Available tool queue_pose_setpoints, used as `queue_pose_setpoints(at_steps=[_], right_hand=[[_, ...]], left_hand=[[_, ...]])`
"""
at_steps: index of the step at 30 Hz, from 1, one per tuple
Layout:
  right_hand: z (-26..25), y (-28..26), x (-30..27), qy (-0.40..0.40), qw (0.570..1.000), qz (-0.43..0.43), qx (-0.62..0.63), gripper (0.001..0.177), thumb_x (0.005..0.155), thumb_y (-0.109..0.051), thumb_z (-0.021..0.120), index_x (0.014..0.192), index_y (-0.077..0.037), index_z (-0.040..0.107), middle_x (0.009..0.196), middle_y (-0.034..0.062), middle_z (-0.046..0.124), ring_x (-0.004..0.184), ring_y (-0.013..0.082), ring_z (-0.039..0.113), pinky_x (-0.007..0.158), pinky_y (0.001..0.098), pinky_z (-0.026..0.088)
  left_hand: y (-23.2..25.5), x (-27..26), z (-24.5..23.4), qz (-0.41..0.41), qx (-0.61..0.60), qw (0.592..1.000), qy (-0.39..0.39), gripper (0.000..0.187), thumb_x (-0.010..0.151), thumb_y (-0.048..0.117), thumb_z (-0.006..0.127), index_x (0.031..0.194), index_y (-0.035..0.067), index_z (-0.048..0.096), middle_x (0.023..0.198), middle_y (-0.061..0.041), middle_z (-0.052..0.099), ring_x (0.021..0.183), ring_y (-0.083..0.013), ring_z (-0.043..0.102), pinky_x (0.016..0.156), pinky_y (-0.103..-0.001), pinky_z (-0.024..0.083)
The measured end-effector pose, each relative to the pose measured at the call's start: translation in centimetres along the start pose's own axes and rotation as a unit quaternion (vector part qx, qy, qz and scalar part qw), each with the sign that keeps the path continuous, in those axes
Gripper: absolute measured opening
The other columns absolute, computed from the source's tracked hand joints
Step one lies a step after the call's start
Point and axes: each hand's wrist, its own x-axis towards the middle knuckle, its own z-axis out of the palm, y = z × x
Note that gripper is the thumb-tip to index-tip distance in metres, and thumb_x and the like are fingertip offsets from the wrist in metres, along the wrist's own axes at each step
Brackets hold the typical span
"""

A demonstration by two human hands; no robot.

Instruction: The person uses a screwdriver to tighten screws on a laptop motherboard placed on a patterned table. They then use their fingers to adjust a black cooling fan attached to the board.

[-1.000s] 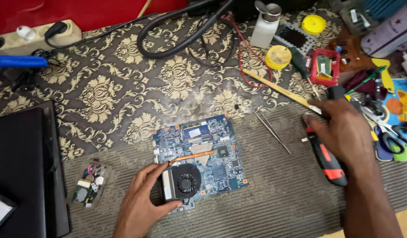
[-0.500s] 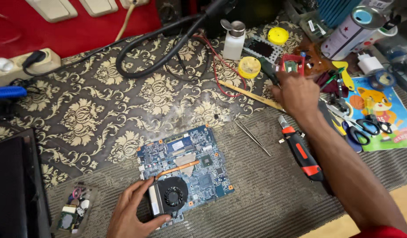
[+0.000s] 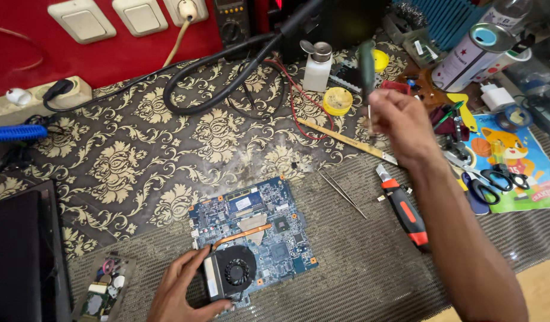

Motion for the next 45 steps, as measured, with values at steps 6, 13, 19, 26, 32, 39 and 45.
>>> queue_pose_setpoints(at_steps=[6, 13, 19, 26, 32, 39, 45], right_hand=[[4.2, 5.1, -2.6, -0.149, 0.946, -0.153, 0.245, 0.044, 0.100, -0.015, 0.062, 0.140, -0.007, 0.046, 0.109, 0.0235, 0.071, 0.076, 0.0236, 0.075, 0.070, 0.0243, 0.063], [7.6, 7.4, -8.2, -0.156, 0.966, -0.182, 0.092, 0.115, 0.090, 0.013, 0.066, 0.162, -0.031, -0.012, 0.114, 0.0330, 0.068, 0.076, 0.0304, 0.072, 0.076, 0.0403, 0.066], [8.1, 9.1, -9.3, -0.187, 0.948, -0.255, 0.044, 0.134, 0.087, 0.015, 0.080, 0.157, -0.038, -0.021, 0.116, 0.0357, 0.072, 0.094, 0.0335, 0.080, 0.080, 0.0390, 0.071], [8.9, 10.1, -10.1, -0.187, 0.926, -0.327, 0.009, 0.134, 0.094, 0.015, 0.086, 0.158, -0.035, -0.021, 0.119, 0.0385, 0.074, 0.101, 0.0378, 0.084, 0.084, 0.0426, 0.077], [9.1, 10.2, -9.8, -0.192, 0.900, -0.386, 0.057, 0.132, 0.097, 0.031, 0.082, 0.162, -0.042, -0.007, 0.142, 0.0545, 0.057, 0.100, 0.0498, 0.078, 0.086, 0.0572, 0.076], [9.3, 10.2, -10.2, -0.175, 0.939, -0.293, 0.036, 0.124, 0.094, 0.012, 0.084, 0.161, -0.034, -0.009, 0.119, 0.0333, 0.073, 0.106, 0.0343, 0.079, 0.093, 0.0408, 0.072], [9.8, 10.0, -10.5, -0.211, 0.930, -0.299, 0.033, 0.125, 0.090, 0.014, 0.083, 0.158, -0.037, -0.008, 0.116, 0.0342, 0.071, 0.101, 0.0359, 0.078, 0.090, 0.0436, 0.072]], left_hand=[[1.5, -0.5, -0.7, -0.005, -0.031, 0.999, -0.027, 0.104, 0.068, 0.045, 0.099, 0.156, 0.046, 0.043, 0.160, 0.014, 0.040, 0.150, -0.0135, 0.041, 0.113, -0.044, 0.044], [4.0, -3.0, -2.3, 0.029, -0.068, 0.997, -0.010, 0.095, 0.074, 0.044, 0.091, 0.157, 0.038, 0.045, 0.161, 0.007, 0.038, 0.151, -0.0191, 0.037, 0.110, -0.047, 0.042], [3.6, -3.0, -1.6, 0.116, -0.018, 0.991, 0.068, 0.108, 0.065, 0.044, 0.097, 0.157, 0.026, 0.044, 0.152, -0.002, 0.047, 0.139, -0.0243, 0.047, 0.107, -0.044, 0.043], [3.5, -3.1, -1.6, 0.122, -0.018, 0.990, 0.066, 0.104, 0.067, 0.041, 0.093, 0.157, 0.024, 0.044, 0.149, -0.002, 0.047, 0.137, -0.0245, 0.048, 0.106, -0.045, 0.042], [3.2, -3.1, -1.2, 0.149, -0.024, 0.985, 0.088, 0.104, 0.065, 0.041, 0.096, 0.155, 0.025, 0.047, 0.146, -0.002, 0.050, 0.133, -0.0251, 0.051, 0.106, -0.047, 0.044], [3.7, -3.4, -1.7, 0.145, -0.036, 0.985, 0.082, 0.100, 0.065, 0.037, 0.095, 0.154, 0.029, 0.050, 0.143, 0.001, 0.052, 0.131, -0.0214, 0.053, 0.105, -0.041, 0.044], [3.6, -3.2, -1.7, 0.153, -0.020, 0.984, 0.088, 0.104, 0.064, 0.042, 0.097, 0.155, 0.029, 0.048, 0.144, 0.000, 0.051, 0.131, -0.0227, 0.053, 0.105, -0.045, 0.045]])
